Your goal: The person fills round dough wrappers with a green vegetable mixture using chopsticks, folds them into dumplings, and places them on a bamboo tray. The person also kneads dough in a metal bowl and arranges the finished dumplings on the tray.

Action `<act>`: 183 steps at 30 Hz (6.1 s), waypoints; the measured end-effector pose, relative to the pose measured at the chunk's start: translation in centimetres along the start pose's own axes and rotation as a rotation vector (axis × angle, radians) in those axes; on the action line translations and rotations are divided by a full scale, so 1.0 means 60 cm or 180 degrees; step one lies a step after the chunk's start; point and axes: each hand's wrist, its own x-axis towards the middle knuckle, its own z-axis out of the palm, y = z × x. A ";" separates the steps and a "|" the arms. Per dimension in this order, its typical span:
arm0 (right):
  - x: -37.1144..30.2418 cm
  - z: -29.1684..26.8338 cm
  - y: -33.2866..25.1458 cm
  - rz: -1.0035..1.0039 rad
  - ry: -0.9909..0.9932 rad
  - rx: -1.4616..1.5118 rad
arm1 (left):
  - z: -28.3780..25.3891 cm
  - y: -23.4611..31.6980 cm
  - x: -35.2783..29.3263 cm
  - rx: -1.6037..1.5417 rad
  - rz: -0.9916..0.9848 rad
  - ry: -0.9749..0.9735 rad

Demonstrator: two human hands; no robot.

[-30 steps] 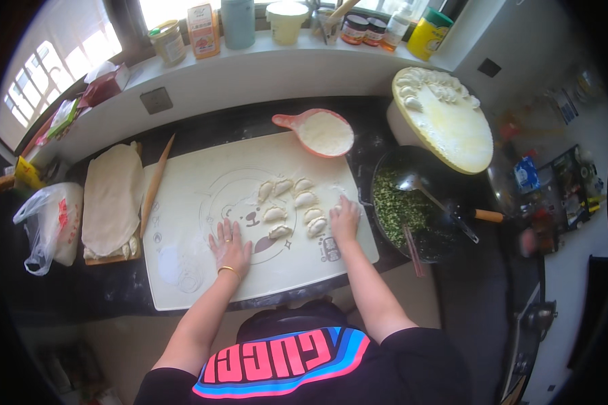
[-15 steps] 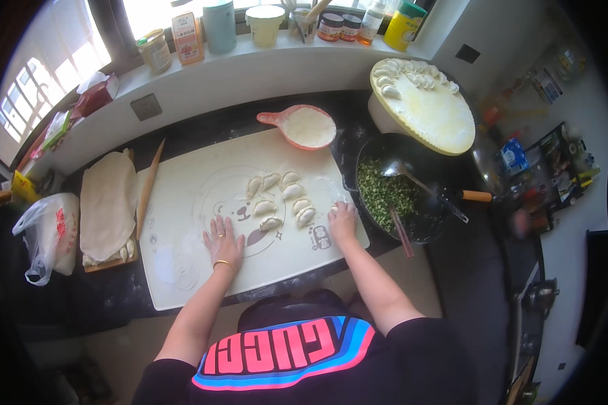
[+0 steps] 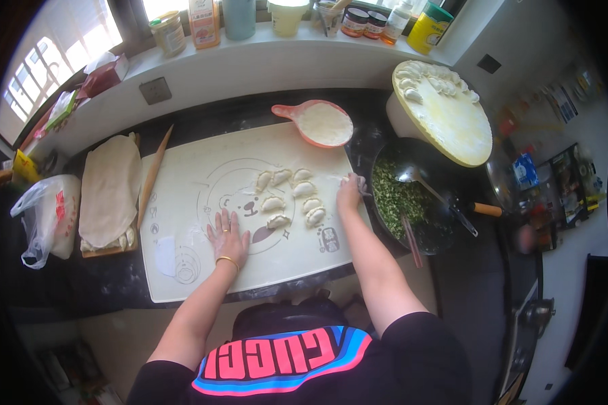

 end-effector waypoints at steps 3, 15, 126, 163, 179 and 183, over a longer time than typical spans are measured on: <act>0.026 0.009 -0.017 -0.0504 -0.0480 0.0362 | 0.000 0.005 0.010 -0.0054 0.0086 0.0037; -0.087 -0.047 0.016 0.0227 0.0258 0.0263 | 0.007 -0.008 0.006 0.0048 0.0062 0.0098; 0.341 -0.647 0.360 0.1103 -0.0901 0.5342 | -0.197 0.686 0.116 -0.7472 0.1247 -0.1560; -0.641 -0.170 -0.105 0.2168 -0.3089 0.4517 | 0.038 -0.351 -0.632 -0.6921 -0.1066 0.0386; -0.316 -0.110 -0.178 -0.2379 -0.1738 0.0065 | 0.041 -0.362 -0.577 -0.7036 -0.1415 0.0721; -0.326 -0.107 -0.170 -0.1802 -0.1806 -0.0193 | 0.038 -0.351 -0.578 -0.7127 -0.1444 0.0861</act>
